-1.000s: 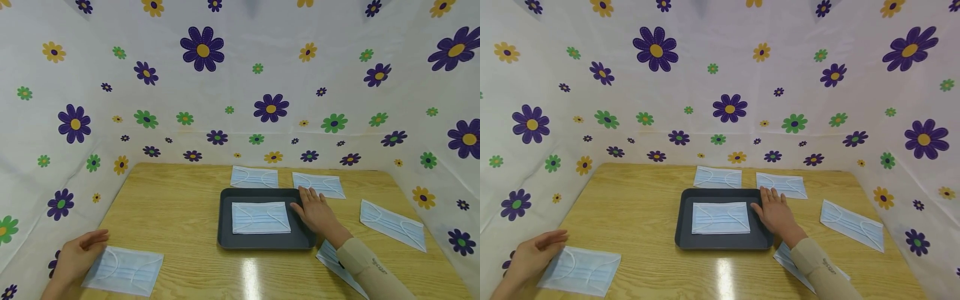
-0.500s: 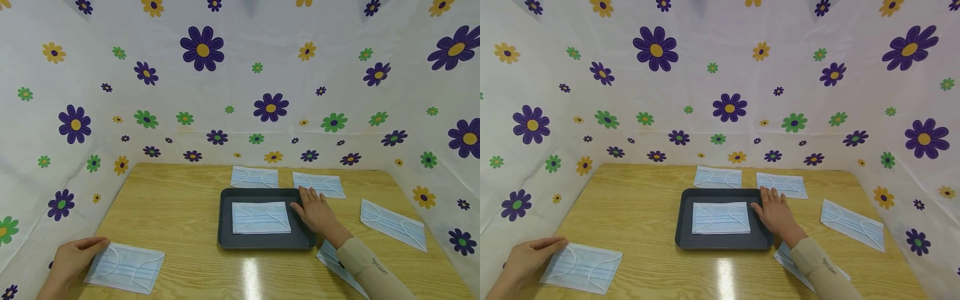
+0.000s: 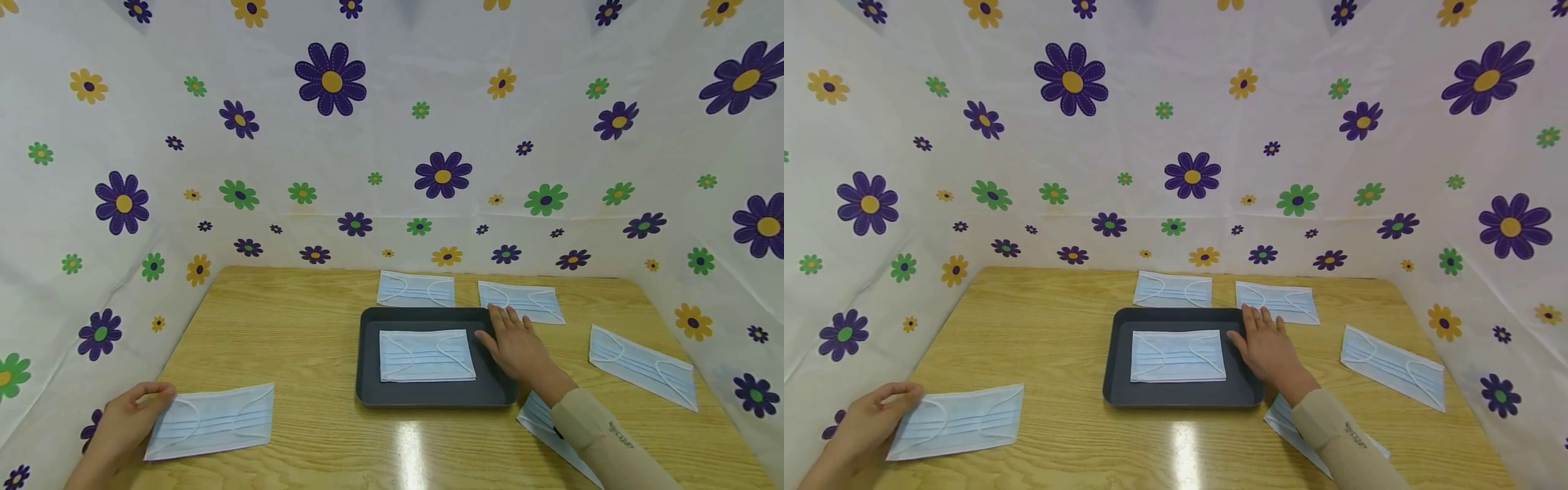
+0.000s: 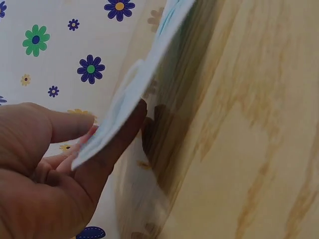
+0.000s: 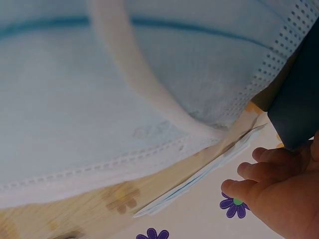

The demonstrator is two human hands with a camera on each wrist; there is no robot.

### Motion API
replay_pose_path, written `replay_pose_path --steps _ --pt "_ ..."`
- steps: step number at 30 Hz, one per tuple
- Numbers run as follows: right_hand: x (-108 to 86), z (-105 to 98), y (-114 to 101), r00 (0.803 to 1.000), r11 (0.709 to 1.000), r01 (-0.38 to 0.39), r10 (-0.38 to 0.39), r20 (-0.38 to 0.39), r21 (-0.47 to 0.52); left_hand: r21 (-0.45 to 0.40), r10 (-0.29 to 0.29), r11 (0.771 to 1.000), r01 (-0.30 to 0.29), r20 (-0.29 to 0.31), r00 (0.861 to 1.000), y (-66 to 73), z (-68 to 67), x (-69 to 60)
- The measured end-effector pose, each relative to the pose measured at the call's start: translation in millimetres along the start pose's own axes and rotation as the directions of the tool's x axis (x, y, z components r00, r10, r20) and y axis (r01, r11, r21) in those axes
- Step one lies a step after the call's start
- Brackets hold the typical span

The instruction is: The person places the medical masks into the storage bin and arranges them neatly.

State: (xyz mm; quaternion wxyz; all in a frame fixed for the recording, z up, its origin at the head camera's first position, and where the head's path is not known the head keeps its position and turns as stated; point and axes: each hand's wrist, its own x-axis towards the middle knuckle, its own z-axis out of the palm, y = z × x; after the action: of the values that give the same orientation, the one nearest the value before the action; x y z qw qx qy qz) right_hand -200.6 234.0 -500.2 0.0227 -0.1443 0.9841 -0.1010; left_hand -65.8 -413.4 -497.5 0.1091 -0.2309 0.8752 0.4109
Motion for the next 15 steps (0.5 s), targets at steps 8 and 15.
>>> replay_pose_path --steps 8,15 --pt "-0.2 -0.1 -0.3 1.0 1.0 0.01 -0.01 0.004 0.017 -0.04 -0.087 0.995 0.094 0.159 0.983 0.2 3.8 6.2" --pt "-0.6 -2.6 -1.0 1.0 1.0 0.003 -0.003 0.015 0.02 -0.104 -0.005 0.994 0.026 0.194 0.981 4.1 10.3 2.6"
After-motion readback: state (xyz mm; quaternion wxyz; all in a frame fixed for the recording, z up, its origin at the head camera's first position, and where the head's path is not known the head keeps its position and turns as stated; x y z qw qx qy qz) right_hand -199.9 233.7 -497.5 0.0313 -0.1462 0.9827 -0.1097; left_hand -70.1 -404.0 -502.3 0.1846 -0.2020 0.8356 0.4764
